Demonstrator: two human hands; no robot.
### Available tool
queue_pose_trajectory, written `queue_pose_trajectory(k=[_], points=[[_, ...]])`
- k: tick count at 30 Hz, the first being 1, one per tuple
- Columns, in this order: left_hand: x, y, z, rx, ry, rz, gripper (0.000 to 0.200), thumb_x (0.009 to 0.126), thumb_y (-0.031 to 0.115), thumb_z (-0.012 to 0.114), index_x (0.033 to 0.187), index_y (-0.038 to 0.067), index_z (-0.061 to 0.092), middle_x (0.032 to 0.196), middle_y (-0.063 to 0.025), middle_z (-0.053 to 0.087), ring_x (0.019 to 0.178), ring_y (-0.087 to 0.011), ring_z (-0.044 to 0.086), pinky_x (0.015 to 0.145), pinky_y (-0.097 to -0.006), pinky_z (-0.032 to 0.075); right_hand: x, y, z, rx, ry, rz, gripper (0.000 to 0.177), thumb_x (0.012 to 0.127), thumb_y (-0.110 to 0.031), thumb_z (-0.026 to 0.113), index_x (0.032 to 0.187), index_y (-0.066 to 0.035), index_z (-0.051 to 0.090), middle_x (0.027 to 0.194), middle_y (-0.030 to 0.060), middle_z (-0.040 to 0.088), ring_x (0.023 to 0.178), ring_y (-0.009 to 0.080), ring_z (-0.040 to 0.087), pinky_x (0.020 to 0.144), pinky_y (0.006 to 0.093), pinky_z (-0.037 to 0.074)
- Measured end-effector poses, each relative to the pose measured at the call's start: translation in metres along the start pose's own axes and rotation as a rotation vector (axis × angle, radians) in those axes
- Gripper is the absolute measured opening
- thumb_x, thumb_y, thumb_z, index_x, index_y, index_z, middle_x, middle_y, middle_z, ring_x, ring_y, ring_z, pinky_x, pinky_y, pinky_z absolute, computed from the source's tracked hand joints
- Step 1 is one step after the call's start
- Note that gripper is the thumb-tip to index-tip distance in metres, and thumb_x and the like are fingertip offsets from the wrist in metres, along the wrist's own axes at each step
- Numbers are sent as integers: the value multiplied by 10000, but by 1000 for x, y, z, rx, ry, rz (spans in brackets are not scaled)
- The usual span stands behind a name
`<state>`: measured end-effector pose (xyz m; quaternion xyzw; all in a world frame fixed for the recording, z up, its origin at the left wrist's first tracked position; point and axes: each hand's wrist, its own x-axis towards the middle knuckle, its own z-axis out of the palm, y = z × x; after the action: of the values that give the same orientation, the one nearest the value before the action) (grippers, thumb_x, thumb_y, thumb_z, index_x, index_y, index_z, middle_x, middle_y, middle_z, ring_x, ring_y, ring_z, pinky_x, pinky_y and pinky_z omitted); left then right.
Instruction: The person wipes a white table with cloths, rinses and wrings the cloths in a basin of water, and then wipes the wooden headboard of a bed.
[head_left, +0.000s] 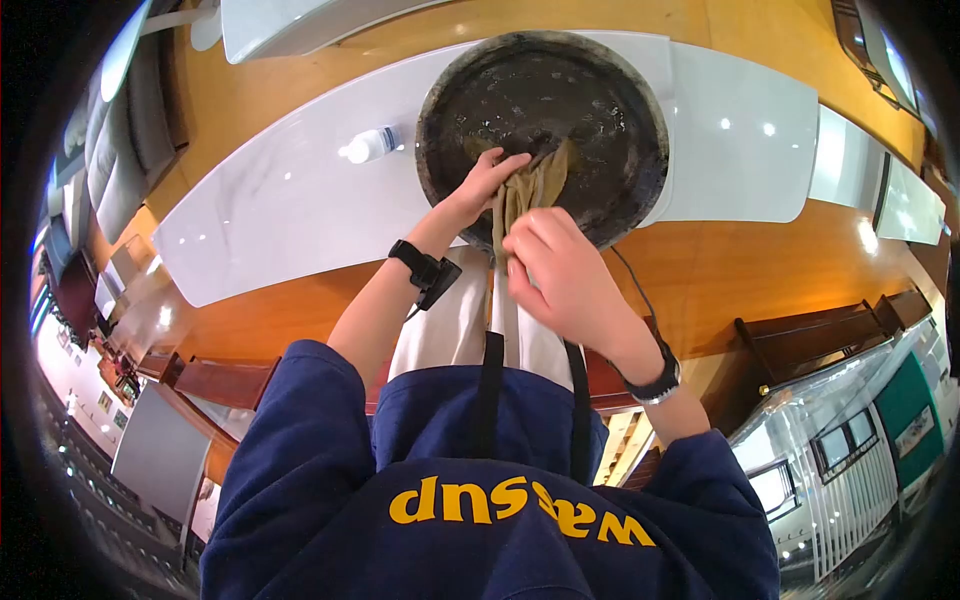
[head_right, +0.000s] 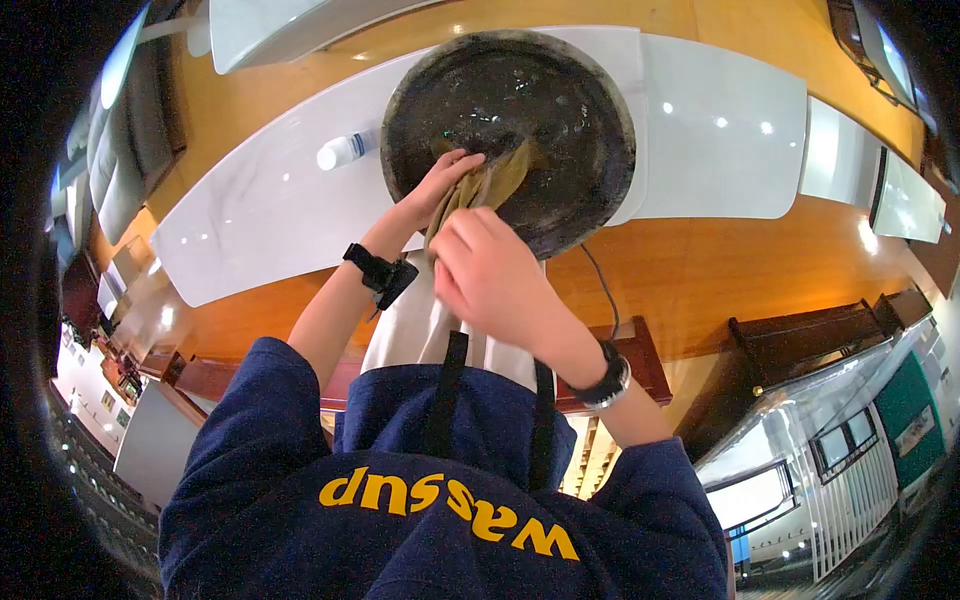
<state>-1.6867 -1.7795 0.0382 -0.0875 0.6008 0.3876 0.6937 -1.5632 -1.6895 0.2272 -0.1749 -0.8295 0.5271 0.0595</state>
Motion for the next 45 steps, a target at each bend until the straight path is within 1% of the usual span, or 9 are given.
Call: queue_pose_trajectory(k=[5, 11, 17, 19, 22, 26, 28, 34, 45], points=[[-50, 41, 30, -38, -10, -77, 921, 697, 226, 723, 1371, 10, 134, 1247, -172, 388, 1059, -251, 492, 872, -330, 432, -14, -38, -25, 111, 53, -77, 167, 652, -22, 586, 804, -12, 519, 874, 128, 482, 854, 317, 502, 748, 386, 438], [-79, 52, 43, -26, -163, 22, 675, 716, -3, 521, 1341, 51, 271, 1112, -140, 493, 868, -231, 590, 743, -347, 505, -37, -37, -31, 247, 100, -141, 181, 646, -59, 587, 807, -16, 516, 973, 141, 501, 894, 331, 505, 784, 389, 427], [-71, 44, 44, -147, -71, 182, 508, 710, -66, 386, 1208, -29, 478, 1084, -126, 571, 972, -186, 565, 862, -301, 446, -36, 15, 4, 675, 778, 377, 133, 809, -127, 444, 853, -19, 508, 991, 102, 516, 894, 199, 484, 789, 319, 390], [-69, 45, 45, -300, -68, 118, 486, 723, -62, 357, 1190, -40, 491, 1066, -135, 581, 942, -194, 584, 846, -307, 458, -25, 43, 12, 1103, 1072, 599, 242, 884, -213, 423, 1015, -21, 489, 998, 86, 523, 935, 186, 487, 856, 341, 391], [-68, 45, 49, -320, -34, 118, 447, 721, -52, 362, 1137, -58, 527, 1032, -138, 598, 910, -186, 598, 826, -298, 469, -22, 97, 39, 1252, 1127, 824, 242, 883, -282, 480, 1011, -77, 496, 988, 53, 514, 915, 148, 483, 808, 324, 395], [-72, 43, 54, -257, -29, 127, 411, 702, -35, 392, 1075, -73, 563, 983, -134, 611, 854, -166, 599, 763, -272, 475, -2, 113, 58, 1374, 1050, 929, 278, 868, -329, 505, 1007, -87, 506, 966, 44, 528, 911, 160, 508, 807, 333, 422], [-74, 41, 54, -230, -2, 112, 402, 695, -27, 400, 1057, -75, 568, 949, -124, 614, 825, -159, 594, 737, -267, 472, 9, 105, 49, 1713, 766, 880, 325, 846, -356, 545, 1024, -86, 510, 972, 51, 548, 902, 176, 540, 793, 337, 446], [-82, 39, 38, -173, -78, 0, 367, 706, 41, 418, 1021, -50, 582, 919, -94, 600, 818, -146, 569, 709, -271, 463, 15, 89, 37, 1592, 612, 912, 393, 828, -298, 585, 1140, -78, 491, 1024, 70, 554, 926, 190, 554, 817, 337, 456], [-94, 18, 55, -509, 292, 94, 452, 826, 300, 456, 1203, 51, 465, 1138, -78, 525, 1052, -201, 488, 928, -346, 357, 14, 117, 62, 1589, 812, 901, 384, 824, -207, 593, 1164, -65, 485, 1026, 68, 548, 937, 211, 554, 819, 372, 461]])
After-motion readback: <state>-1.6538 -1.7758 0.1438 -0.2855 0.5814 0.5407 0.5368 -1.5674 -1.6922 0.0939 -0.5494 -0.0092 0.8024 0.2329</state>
